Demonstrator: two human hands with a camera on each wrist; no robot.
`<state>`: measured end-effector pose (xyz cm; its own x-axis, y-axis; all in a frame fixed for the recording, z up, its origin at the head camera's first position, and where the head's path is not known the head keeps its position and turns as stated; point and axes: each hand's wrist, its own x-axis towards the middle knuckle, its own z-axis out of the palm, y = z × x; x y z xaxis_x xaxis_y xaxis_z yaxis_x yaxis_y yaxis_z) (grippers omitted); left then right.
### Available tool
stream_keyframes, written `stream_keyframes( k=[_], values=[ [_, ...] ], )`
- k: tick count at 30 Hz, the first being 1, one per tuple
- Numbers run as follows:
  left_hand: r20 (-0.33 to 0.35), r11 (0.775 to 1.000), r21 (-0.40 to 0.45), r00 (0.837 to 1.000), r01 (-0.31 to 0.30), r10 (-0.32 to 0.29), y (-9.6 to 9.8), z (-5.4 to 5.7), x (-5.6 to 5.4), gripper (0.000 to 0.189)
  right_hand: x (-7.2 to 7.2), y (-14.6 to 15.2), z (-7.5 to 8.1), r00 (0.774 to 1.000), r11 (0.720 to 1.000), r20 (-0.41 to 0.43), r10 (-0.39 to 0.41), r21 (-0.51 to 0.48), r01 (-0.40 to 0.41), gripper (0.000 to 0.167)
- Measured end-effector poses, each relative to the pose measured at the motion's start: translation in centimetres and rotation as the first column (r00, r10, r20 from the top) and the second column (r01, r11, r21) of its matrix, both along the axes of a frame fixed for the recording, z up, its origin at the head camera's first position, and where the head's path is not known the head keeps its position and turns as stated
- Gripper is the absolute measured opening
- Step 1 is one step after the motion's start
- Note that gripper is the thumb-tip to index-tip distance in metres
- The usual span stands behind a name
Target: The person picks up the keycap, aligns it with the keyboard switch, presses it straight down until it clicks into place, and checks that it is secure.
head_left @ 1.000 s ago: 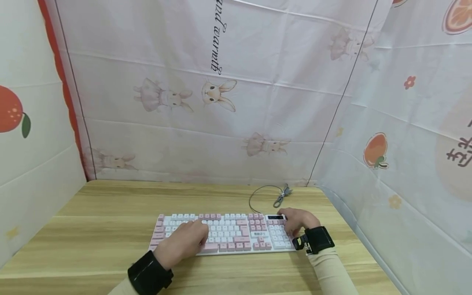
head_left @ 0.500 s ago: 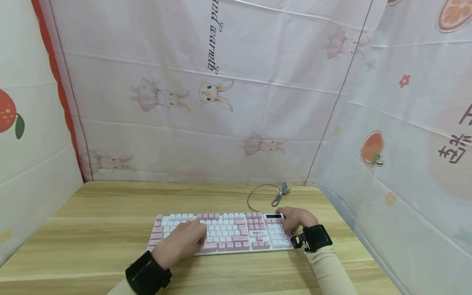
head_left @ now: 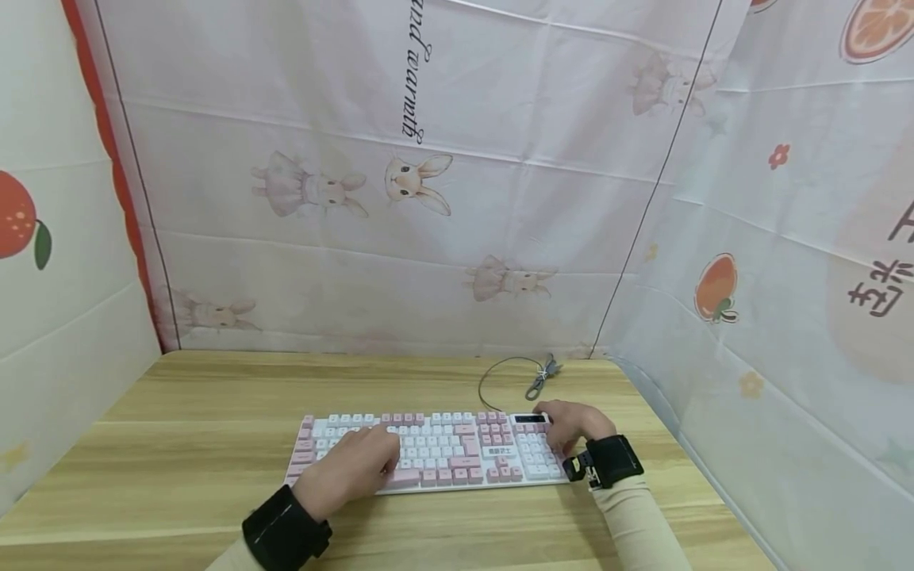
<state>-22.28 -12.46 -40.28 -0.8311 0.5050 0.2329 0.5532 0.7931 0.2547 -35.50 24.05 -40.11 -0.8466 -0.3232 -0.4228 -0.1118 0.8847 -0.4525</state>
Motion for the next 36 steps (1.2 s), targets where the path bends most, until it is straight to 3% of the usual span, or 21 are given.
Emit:
stream_keyframes(
  k=[14, 30, 36],
  values=[
    [0.023, 1.0, -0.003, 0.999, 0.023, -0.022, 0.13, 0.13, -0.12, 0.025, -0.14, 0.22, -0.18, 1.0, 1.0, -0.001, -0.002, -0.003, 0.002, 0.073],
    [-0.011, 1.0, -0.012, 1.0, 0.014, -0.014, 0.24, -0.18, -0.21, 0.023, -0.15, 0.0, 0.02, 1.0, 1.0, -0.002, 0.002, -0.025, -0.002, 0.071],
    [0.025, 1.0, -0.001, 1.0, -0.006, 0.006, 0.35, -0.24, -0.27, 0.023, -0.21, 0.02, -0.07, 1.0, 1.0, 0.001, 0.004, -0.024, -0.004, 0.071]
  ],
)
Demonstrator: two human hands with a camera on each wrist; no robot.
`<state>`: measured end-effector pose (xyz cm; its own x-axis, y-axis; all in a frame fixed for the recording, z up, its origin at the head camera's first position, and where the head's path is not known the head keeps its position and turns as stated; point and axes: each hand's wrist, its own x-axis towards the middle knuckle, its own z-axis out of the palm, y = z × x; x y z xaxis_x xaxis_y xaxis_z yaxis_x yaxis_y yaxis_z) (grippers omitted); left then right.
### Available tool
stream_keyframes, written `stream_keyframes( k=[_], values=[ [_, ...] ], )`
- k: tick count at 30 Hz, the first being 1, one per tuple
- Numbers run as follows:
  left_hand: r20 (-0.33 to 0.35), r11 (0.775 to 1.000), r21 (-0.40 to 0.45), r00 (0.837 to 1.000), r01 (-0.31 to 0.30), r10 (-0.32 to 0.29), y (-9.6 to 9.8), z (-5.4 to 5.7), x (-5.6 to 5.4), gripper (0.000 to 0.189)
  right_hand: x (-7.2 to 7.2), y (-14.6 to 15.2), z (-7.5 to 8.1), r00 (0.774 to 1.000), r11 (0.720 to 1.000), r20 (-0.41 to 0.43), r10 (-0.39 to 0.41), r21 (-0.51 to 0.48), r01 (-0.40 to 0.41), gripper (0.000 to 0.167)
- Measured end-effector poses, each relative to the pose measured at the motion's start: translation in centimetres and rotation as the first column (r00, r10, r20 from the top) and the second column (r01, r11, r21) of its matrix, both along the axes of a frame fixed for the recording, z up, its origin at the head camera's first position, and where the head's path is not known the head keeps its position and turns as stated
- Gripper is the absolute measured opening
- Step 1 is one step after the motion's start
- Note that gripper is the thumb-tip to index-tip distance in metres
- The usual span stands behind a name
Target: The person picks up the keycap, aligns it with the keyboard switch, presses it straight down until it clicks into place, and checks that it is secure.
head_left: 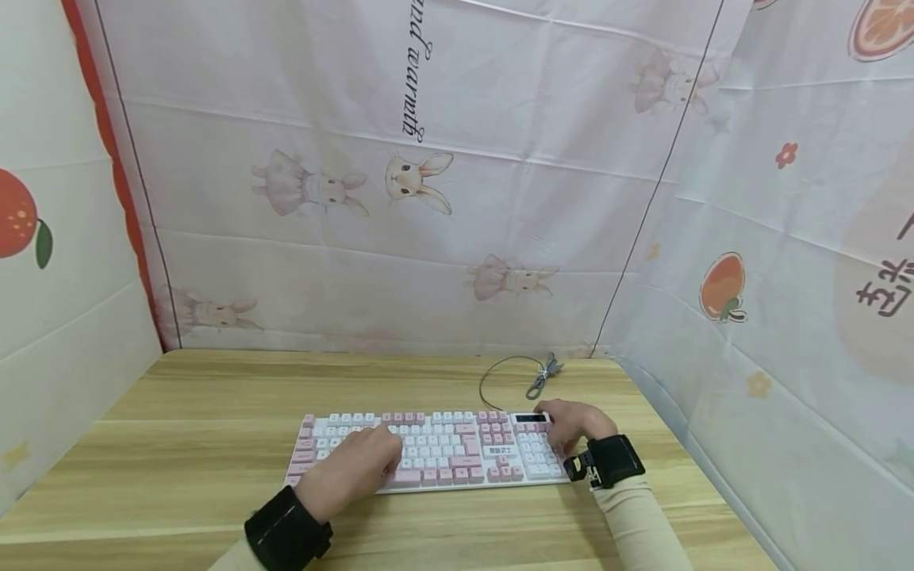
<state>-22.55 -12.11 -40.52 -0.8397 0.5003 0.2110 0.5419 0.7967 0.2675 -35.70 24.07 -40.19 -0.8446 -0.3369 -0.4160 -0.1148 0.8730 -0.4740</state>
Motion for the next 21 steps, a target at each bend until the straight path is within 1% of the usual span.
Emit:
stream_keyframes(
  k=[4, 8, 17, 21],
  values=[
    [0.004, 1.0, 0.023, 1.0, 0.009, -0.009, 0.05, -0.06, -0.1, 0.025, 0.06, 0.09, 0.01, 1.0, 1.0, 0.001, -0.002, 0.003, 0.002, 0.073],
    [-0.024, 0.999, 0.038, 0.999, 0.034, -0.033, 0.17, -0.08, -0.15, 0.027, 0.12, 0.17, 0.03, 1.0, 1.0, -0.007, -0.002, 0.004, 0.002, 0.072],
    [-0.03, 1.0, 0.028, 1.0, 0.003, -0.002, 0.53, -0.39, -0.24, 0.033, 0.12, 0.11, 0.07, 1.0, 1.0, -0.004, 0.0, -0.005, 0.0, 0.071],
    [-0.05, 1.0, 0.017, 0.999, 0.013, -0.012, 0.46, -0.77, -0.38, 0.033, 0.05, 0.12, 0.02, 1.0, 1.0, -0.002, 0.001, -0.002, -0.001, 0.073]
  ],
)
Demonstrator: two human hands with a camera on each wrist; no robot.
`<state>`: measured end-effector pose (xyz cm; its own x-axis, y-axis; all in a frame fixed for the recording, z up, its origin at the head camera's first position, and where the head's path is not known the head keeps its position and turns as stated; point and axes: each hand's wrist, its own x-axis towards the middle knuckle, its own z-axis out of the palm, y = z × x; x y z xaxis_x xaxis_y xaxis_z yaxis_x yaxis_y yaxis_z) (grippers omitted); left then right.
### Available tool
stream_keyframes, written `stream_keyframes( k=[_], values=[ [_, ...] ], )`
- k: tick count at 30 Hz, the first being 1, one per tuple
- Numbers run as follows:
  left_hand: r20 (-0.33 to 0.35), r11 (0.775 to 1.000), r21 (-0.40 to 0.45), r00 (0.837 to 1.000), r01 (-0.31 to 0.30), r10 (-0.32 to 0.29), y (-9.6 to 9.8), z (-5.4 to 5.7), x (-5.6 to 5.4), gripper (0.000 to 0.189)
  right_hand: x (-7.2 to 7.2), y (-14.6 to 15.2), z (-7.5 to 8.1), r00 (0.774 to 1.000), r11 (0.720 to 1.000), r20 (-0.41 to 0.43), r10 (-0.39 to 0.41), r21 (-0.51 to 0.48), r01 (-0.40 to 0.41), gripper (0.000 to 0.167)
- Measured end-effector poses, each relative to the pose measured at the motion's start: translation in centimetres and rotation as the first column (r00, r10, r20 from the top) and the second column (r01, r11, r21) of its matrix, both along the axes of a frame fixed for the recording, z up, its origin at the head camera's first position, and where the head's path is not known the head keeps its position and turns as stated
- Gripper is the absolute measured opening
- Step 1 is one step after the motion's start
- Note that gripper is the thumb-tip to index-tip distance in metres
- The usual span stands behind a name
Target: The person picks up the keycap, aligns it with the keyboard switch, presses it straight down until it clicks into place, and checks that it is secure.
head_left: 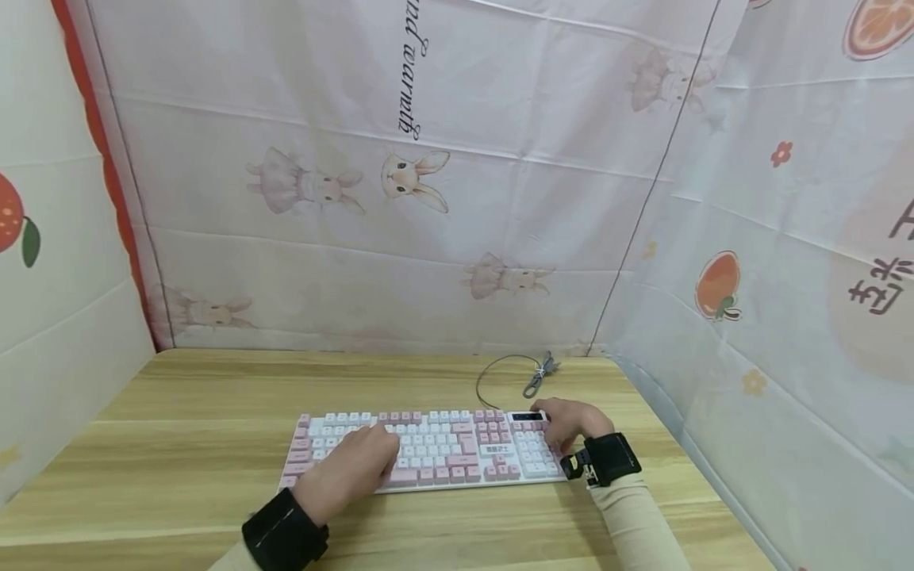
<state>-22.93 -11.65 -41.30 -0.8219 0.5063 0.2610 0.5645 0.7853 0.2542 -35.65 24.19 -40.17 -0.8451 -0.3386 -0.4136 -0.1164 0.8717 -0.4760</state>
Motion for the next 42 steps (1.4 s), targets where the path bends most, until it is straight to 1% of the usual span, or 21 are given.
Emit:
stream_keyframes(
  k=[6, 10, 14, 20, 23, 29, 36, 42],
  values=[
    [-0.044, 1.0, 0.01, 0.999, 0.029, -0.028, -0.29, -0.44, -0.13, 0.035, -0.12, -0.1, -0.09, 1.0, 1.0, -0.004, 0.003, 0.005, -0.003, 0.075],
    [-0.053, 0.999, 0.027, 0.998, 0.044, -0.043, -0.35, -0.46, -0.24, 0.033, -0.06, -0.09, 0.0, 1.0, 1.0, -0.001, -0.006, 0.003, 0.006, 0.074],
    [-0.059, 0.999, 0.027, 0.997, 0.044, -0.042, -0.33, -0.47, -0.29, 0.033, 0.07, -0.06, 0.03, 1.0, 1.0, 0.004, -0.011, 0.0, 0.011, 0.073],
    [-0.061, 0.999, 0.03, 0.998, 0.036, -0.034, -0.12, -0.43, -0.04, 0.039, 0.36, 0.05, 0.03, 1.0, 1.0, -0.002, -0.017, 0.014, 0.017, 0.073],
    [-0.058, 0.999, 0.033, 0.998, 0.033, -0.031, -0.16, -0.3, 0.07, 0.041, 0.41, 0.07, 0.01, 1.0, 1.0, -0.008, -0.016, 0.017, 0.016, 0.074],
    [-0.057, 0.998, 0.046, 0.997, 0.046, -0.043, -0.64, -0.13, 0.24, 0.033, 0.32, -0.06, 0.0, 1.0, 1.0, -0.016, -0.009, 0.008, 0.009, 0.073],
    [0.01, 0.999, 0.023, 0.999, 0.031, -0.031, -0.85, -0.05, 0.32, 0.033, 0.39, 0.11, -0.39, 1.0, 1.0, -0.011, -0.019, 0.021, 0.019, 0.074],
    [0.0, 1.0, 0.01, 1.0, 0.027, -0.027, -0.84, 0.32, 0.19, 0.032, 0.27, 0.17, -0.26, 1.0, 1.0, -0.023, -0.011, 0.015, 0.011, 0.077]
  ],
)
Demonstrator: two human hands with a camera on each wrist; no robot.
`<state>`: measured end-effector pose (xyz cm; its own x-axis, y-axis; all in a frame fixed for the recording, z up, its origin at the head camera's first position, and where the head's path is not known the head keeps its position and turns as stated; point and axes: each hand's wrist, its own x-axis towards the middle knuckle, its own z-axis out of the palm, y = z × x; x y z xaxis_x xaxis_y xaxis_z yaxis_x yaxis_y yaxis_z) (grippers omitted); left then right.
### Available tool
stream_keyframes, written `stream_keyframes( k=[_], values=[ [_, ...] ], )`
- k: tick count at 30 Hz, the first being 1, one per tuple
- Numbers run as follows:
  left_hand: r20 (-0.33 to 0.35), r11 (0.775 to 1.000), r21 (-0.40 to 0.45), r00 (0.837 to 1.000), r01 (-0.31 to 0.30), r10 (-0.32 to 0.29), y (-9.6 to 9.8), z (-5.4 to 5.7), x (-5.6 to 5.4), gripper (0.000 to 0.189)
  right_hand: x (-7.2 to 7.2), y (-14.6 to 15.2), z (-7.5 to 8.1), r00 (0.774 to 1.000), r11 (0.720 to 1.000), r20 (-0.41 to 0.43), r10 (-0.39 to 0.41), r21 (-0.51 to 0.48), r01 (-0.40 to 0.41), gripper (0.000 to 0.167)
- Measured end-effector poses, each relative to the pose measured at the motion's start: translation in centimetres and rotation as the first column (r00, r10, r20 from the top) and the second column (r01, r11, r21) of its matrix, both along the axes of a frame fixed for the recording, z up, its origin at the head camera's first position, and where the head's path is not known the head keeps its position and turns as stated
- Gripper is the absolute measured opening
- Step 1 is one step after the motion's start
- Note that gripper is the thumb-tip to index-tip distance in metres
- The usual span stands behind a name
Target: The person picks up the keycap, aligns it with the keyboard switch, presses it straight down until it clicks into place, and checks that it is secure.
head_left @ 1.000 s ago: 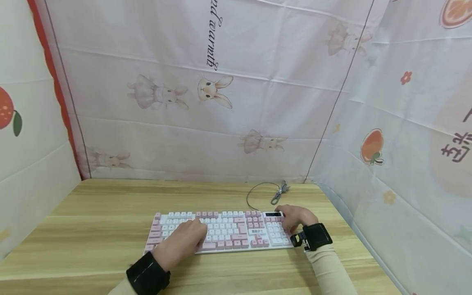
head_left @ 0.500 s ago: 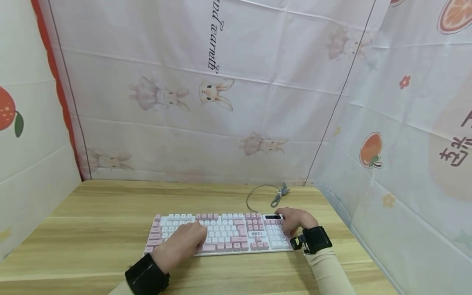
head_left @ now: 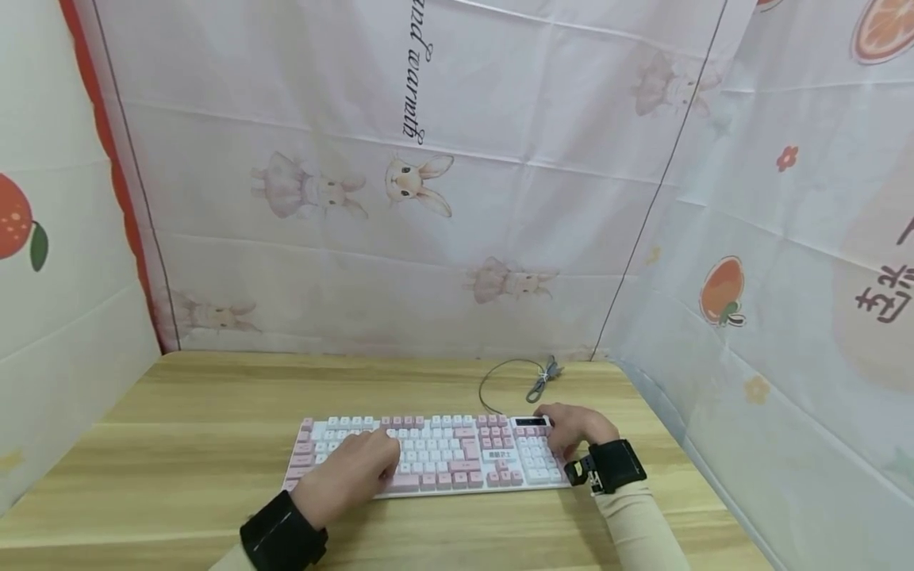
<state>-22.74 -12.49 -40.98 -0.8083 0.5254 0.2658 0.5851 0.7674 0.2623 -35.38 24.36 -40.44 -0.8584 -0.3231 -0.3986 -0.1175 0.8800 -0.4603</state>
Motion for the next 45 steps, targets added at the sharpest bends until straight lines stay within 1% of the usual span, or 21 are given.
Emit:
stream_keyframes(
  k=[7, 10, 11, 15, 19, 21, 26, 32, 35, 39, 41, 45],
  values=[
    [-0.03, 1.0, -0.005, 0.999, 0.02, -0.02, -0.26, 0.54, 0.24, 0.036, 0.12, 0.04, -0.25, 1.0, 1.0, 0.007, 0.0, -0.007, 0.0, 0.075],
    [-0.033, 0.999, -0.009, 0.999, 0.033, -0.034, -0.12, 0.49, 0.14, 0.027, 0.1, -0.02, -0.26, 1.0, 1.0, 0.0, 0.008, -0.003, -0.008, 0.075],
    [-0.021, 0.999, -0.007, 0.999, 0.038, -0.038, -0.01, 0.43, 0.07, 0.024, 0.07, -0.02, -0.26, 1.0, 1.0, -0.001, 0.01, -0.001, -0.01, 0.076],
    [0.014, 0.999, -0.006, 0.999, 0.043, -0.042, 0.44, 0.03, -0.22, 0.032, -0.05, -0.06, -0.19, 1.0, 1.0, 0.002, 0.015, 0.006, -0.015, 0.077],
    [-0.004, 0.999, 0.005, 0.999, 0.038, -0.038, 0.56, -0.19, -0.3, 0.033, -0.19, -0.17, 0.0, 1.0, 1.0, 0.001, 0.013, 0.002, -0.013, 0.076],
    [-0.003, 0.999, 0.004, 0.999, 0.033, -0.033, 0.52, -0.16, -0.31, 0.033, -0.22, -0.23, 0.15, 1.0, 1.0, -0.004, 0.018, 0.001, -0.018, 0.075],
    [0.023, 1.0, -0.005, 0.999, 0.03, -0.03, 0.43, 0.01, -0.31, 0.029, -0.29, -0.3, 0.26, 1.0, 1.0, 0.002, 0.017, 0.013, -0.017, 0.075],
    [0.007, 0.999, -0.007, 0.999, 0.034, -0.034, 0.52, 0.14, -0.3, 0.03, -0.26, -0.18, 0.23, 1.0, 1.0, 0.018, -0.001, 0.009, 0.001, 0.077],
    [0.032, 0.999, -0.004, 0.999, 0.034, -0.034, 0.61, 0.2, -0.3, 0.031, -0.17, -0.13, 0.23, 1.0, 1.0, 0.015, 0.004, 0.007, -0.004, 0.077],
    [0.06, 0.999, 0.001, 0.998, 0.034, -0.034, 0.59, 0.33, -0.22, 0.027, -0.07, -0.11, 0.22, 1.0, 1.0, 0.017, 0.006, 0.002, -0.006, 0.077],
    [0.047, 0.999, -0.003, 0.998, 0.034, -0.034, 0.52, 0.43, -0.22, 0.024, -0.09, -0.08, 0.23, 1.0, 1.0, 0.019, 0.008, -0.002, -0.008, 0.076],
    [-0.037, 0.999, -0.026, 0.999, 0.022, -0.023, 0.2, 0.64, -0.31, 0.018, -0.07, 0.0, 0.36, 1.0, 1.0, 0.022, 0.005, -0.001, -0.005, 0.074]
  ],
)
